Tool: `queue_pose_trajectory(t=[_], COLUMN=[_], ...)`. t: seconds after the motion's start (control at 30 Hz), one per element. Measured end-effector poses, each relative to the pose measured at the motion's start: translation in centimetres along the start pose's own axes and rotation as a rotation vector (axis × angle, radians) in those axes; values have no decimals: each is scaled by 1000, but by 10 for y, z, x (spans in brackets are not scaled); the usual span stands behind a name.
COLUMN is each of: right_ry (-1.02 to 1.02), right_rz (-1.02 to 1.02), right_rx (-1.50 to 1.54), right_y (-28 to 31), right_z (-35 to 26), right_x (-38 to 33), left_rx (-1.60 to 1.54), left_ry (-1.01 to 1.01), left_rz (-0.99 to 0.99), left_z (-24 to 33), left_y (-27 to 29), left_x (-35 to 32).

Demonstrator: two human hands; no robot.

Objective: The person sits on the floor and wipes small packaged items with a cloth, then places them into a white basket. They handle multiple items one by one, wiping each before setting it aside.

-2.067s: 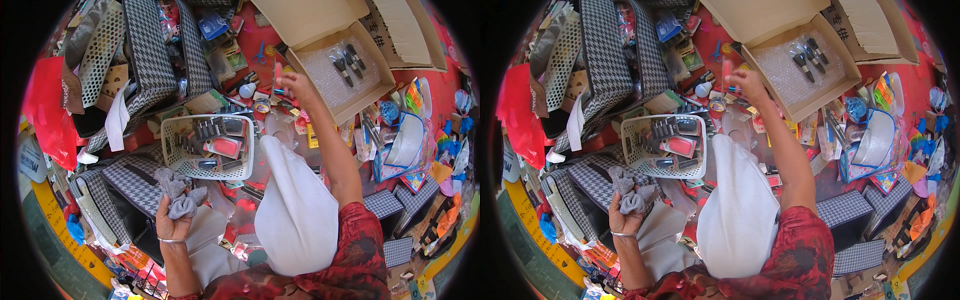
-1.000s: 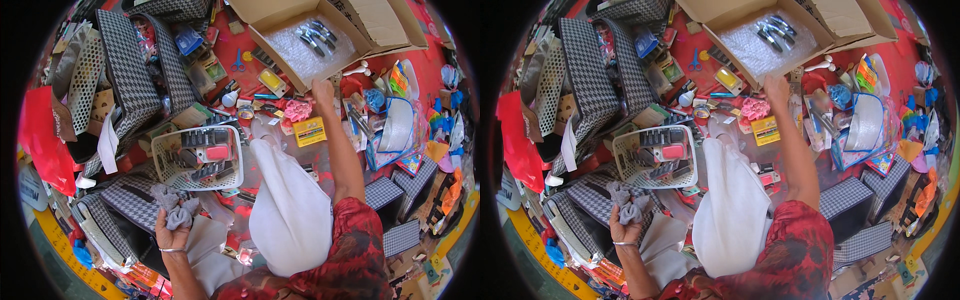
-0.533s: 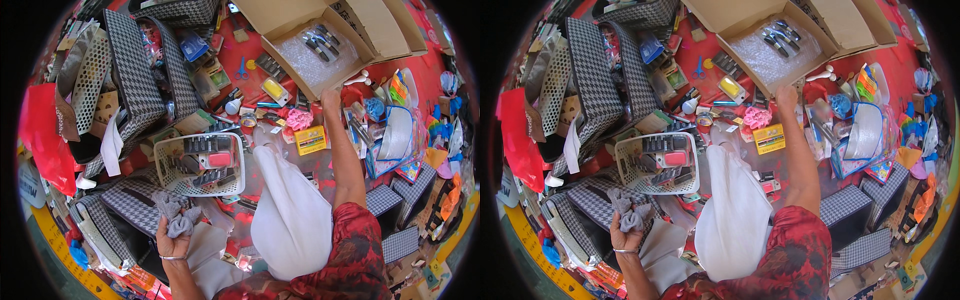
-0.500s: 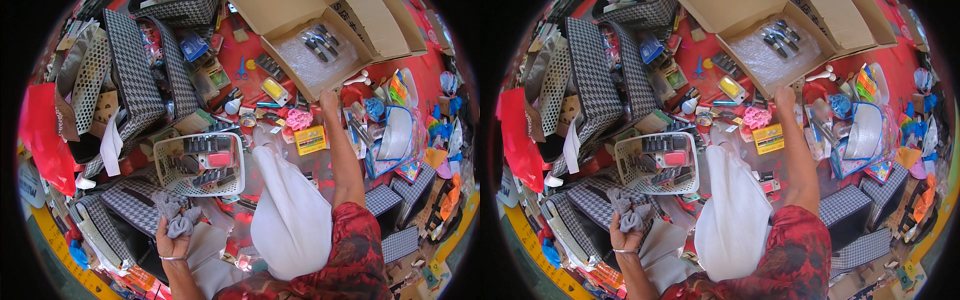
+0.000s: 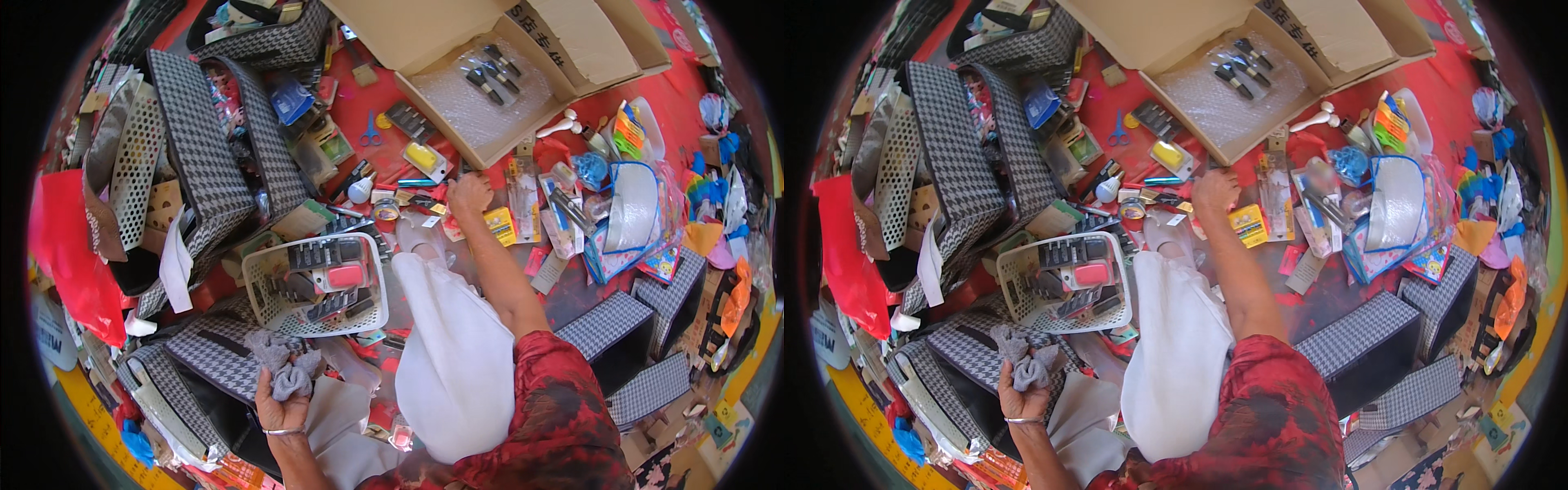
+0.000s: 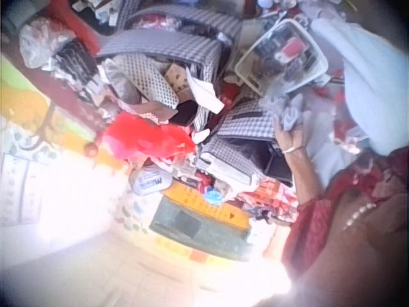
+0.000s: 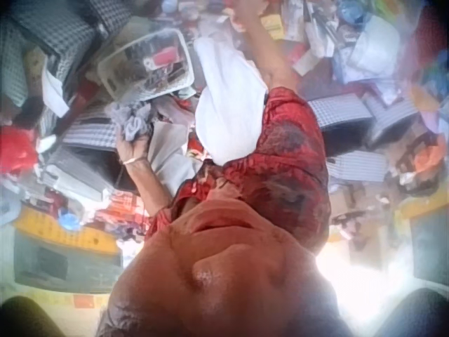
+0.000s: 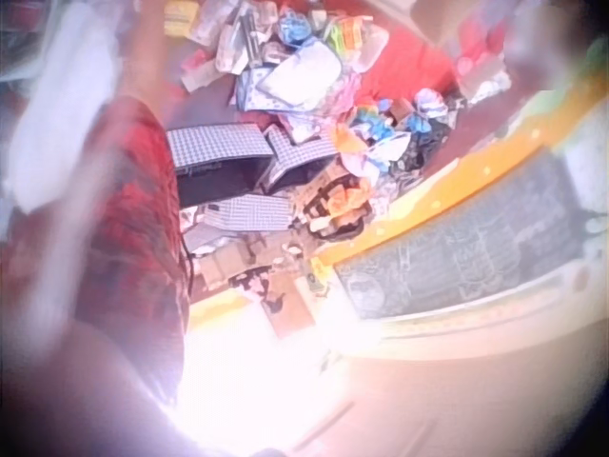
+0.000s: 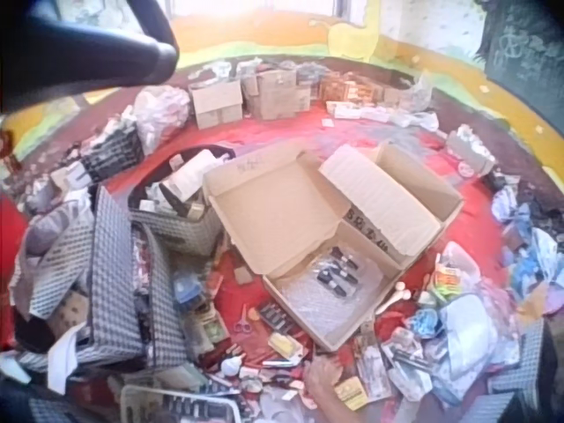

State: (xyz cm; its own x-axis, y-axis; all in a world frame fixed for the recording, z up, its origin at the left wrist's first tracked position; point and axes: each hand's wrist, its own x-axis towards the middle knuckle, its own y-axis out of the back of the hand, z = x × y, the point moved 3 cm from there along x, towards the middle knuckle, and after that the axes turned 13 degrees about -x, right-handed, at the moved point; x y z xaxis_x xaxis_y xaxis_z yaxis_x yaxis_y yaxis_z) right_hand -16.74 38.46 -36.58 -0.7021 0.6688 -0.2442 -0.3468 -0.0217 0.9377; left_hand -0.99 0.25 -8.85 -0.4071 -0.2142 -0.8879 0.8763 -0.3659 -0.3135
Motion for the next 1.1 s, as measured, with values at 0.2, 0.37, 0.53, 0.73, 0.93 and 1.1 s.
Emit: queue_pose_trajectory(t=[0.2,0.37,0.53,0.73,0.93,1.1], right_ry=[241,202,-73,72,457,564], right_rz=[148,49,-505,-658,-148,43], right_rx=[10,490,1587,1621,1131,622], right_y=[10,23,20,32,30,31], right_z=[32,73,82,34,-87,-117], right_x=[-15,-23,-27,-28,26,63], left_rx=[29,33,31,26,-35,31], left_ry=[-4,-2,-20,3,22,18], left_rz=[10,-33,-38,-59,-30,-50], left_z=[-2,-3,0,-1,-2,-3], left_y=[-3,-3,-2,0,0,1], left_x=[-1,0,2,-1,-2,0])
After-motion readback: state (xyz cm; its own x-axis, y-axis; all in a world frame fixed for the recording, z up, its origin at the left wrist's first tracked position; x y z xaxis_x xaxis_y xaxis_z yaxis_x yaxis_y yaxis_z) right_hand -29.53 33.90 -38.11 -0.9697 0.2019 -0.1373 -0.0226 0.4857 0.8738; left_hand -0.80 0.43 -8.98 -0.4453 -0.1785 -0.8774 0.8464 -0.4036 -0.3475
